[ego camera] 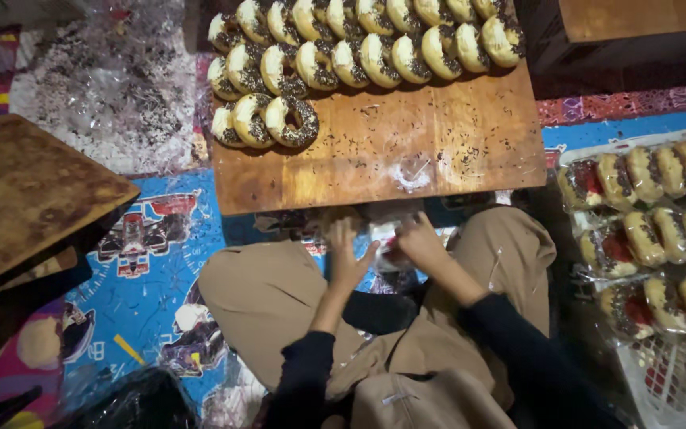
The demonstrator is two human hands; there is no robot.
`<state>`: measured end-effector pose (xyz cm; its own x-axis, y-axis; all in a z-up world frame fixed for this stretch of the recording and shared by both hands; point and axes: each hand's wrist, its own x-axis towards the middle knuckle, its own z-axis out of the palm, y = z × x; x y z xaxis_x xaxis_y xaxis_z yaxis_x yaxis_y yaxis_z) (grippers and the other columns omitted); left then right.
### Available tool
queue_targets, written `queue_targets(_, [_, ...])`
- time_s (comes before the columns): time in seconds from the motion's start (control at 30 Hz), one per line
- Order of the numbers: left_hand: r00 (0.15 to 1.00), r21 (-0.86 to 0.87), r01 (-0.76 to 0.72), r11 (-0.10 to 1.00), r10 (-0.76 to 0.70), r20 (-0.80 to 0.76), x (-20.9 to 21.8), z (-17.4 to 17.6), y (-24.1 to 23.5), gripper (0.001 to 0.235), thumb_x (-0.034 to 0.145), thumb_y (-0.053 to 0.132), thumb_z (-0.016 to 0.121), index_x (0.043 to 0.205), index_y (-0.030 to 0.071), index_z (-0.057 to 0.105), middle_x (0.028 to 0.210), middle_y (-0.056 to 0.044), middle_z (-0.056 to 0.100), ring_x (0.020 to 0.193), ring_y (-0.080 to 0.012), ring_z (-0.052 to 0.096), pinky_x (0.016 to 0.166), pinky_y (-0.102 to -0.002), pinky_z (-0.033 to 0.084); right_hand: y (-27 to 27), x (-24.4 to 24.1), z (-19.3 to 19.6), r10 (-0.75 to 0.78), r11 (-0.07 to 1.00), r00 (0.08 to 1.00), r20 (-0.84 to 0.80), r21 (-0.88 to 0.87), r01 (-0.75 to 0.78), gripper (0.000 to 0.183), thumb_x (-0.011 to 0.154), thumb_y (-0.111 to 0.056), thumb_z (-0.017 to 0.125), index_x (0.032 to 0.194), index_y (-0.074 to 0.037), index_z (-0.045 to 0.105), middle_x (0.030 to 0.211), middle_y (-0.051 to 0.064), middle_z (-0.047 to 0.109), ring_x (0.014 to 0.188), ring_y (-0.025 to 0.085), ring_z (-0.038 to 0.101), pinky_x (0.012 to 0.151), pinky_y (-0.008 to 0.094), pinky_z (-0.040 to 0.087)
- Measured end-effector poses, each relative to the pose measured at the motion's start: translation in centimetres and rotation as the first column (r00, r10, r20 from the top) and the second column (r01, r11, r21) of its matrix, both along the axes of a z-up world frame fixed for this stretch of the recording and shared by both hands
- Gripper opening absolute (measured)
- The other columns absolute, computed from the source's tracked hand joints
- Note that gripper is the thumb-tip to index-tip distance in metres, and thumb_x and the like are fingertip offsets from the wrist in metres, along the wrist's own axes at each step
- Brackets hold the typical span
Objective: The person sits on the floor and individually wraps chocolate-sprinkled doughnuts in clear plastic bags. They pick each doughnut from a wooden board, place it into a bag, and then arrange the packaged items into a white plastic crate.
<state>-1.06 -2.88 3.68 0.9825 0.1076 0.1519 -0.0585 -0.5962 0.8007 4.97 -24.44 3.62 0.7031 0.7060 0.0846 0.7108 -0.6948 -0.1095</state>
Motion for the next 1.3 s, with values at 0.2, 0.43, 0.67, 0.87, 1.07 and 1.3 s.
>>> queue_targets(0.2, [0.935,-0.108,0.348,0.931,-0.336,0.113,-2.4,6.8,-10.6,0.032,0.097,0.012,0.054,0.122,0.006,0.074,0.125,-0.016,0.070,0.125,-0.0343,0.064,0.114,-0.040,0.047,-2.0,-6.5,5.2,-0.246,0.959,0.969,-0.003,-0.145,0.243,0.018,0.083,-0.020,0.064,0.093,-0.014,0.079,0.093,0.006,0.074,0.105,0.022,0.065,0.103,0.056,0.041])
queue_targets(0.43, [0.944,-0.283,0.120,0.952,-0.021,0.329,-2.5,17.1,-9.0,0.048,0.091,0.022,0.069,0.131,-0.003,0.063,0.143,-0.023,0.051,0.131,-0.0400,0.049,0.109,-0.047,0.042,-1.3,-4.0,8.8,-0.250,0.959,0.968,0.029,0.145,0.243,0.025,0.084,-0.018,0.063,0.105,-0.014,0.075,0.105,0.007,0.074,0.113,0.022,0.065,0.108,0.055,0.040])
queue_targets(0.67, [0.977,-0.037,0.116,0.993,-0.108,0.182,-1.1,17.8,-3.4,0.028,0.101,0.014,0.061,0.126,0.011,0.072,0.132,-0.011,0.072,0.130,-0.0282,0.065,0.113,-0.044,0.047,2.8,-5.2,14.3,-0.146,0.982,0.977,0.158,0.140,0.125,0.030,0.081,-0.011,0.059,0.107,-0.011,0.074,0.114,0.006,0.073,0.121,0.024,0.064,0.116,0.060,0.032])
queue_targets(0.87, [0.863,-0.277,0.247,0.928,-0.081,0.498,-3.4,17.4,-4.6,0.047,0.101,0.024,0.063,0.146,0.016,0.053,0.151,-0.004,0.056,0.143,-0.0254,0.055,0.119,-0.044,0.044,4.9,-3.0,17.7,-0.284,0.916,0.953,-0.101,0.263,0.301,0.027,0.096,-0.028,0.062,0.119,-0.016,0.056,0.120,0.012,0.068,0.142,0.027,0.049,0.132,0.062,0.017])
queue_targets(1.07, [0.903,-0.978,-0.040,-0.205,0.412,-0.123,-0.5,12.0,7.9,0.032,0.107,0.026,0.070,0.133,0.012,0.055,0.137,-0.004,0.055,0.121,-0.0195,0.057,0.109,-0.038,0.049,14.9,-1.9,17.2,0.567,0.734,0.701,-0.433,0.652,-0.191,0.074,0.091,-0.043,0.069,0.152,-0.005,0.051,0.150,0.028,0.056,0.146,0.043,0.044,0.121,0.054,0.030])
queue_targets(1.3, [0.845,-0.863,0.182,-0.471,0.524,-0.108,-2.8,11.8,15.4,0.029,0.101,0.029,0.068,0.116,0.005,0.063,0.127,-0.024,0.067,0.122,-0.0387,0.063,0.106,-0.053,0.050,23.6,12.7,16.7,-0.433,0.661,0.866,-0.251,0.565,0.494,0.100,0.072,-0.062,0.088,0.138,0.001,0.047,0.128,0.025,0.057,0.122,0.040,0.053,0.105,0.050,0.045])
